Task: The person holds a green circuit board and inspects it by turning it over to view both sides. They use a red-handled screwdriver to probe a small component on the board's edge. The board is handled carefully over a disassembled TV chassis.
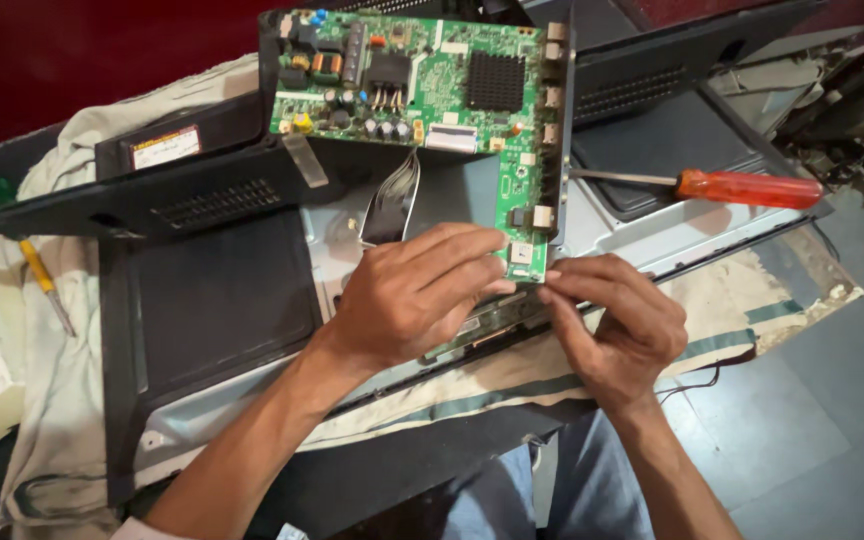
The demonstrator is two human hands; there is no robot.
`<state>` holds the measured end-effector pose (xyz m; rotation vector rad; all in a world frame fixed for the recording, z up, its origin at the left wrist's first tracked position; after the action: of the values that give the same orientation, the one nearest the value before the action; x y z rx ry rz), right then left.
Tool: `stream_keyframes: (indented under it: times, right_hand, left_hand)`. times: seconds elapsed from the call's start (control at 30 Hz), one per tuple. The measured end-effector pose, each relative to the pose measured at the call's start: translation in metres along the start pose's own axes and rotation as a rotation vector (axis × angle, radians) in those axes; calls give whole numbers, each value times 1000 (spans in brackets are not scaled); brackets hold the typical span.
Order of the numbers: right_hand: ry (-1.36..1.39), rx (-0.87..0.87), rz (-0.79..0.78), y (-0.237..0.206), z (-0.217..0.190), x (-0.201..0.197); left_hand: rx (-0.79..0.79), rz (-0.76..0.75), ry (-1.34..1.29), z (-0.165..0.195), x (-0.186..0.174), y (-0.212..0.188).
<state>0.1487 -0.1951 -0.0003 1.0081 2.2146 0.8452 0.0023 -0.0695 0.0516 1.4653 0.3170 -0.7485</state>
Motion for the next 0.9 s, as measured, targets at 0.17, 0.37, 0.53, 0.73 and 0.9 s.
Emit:
stream_keyframes:
  times: [0.17,0.37,0.53,0.73,0.9]
  right_hand:
    - [-28,-74,23,-6,2,-3]
    - [-66,-131,54,-5,-4,-3]
    - [-74,-163,55,-5,-5,-2]
    - [-99,-182,47,-4,-8,1]
    - [-130,-175,50,-3,-9,3]
  left_hand:
    - [-1,33,-30,-1,5,-3]
    - [15,17,39,3,3,-1]
    - [14,23,37,2,4,-1]
    - [16,25,47,1,5,-2]
    - [7,18,49,1,5,-2]
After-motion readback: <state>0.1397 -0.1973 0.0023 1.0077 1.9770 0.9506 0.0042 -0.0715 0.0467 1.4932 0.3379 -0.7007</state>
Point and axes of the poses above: each hand's wrist, its own y-axis towards the middle knuckle, its own x-axis out of the palm, z = x × y, the point moved 5 cm from there along y, towards the middle knuckle, and after that the axes turned 3 degrees about x, right-handed, at the moved point
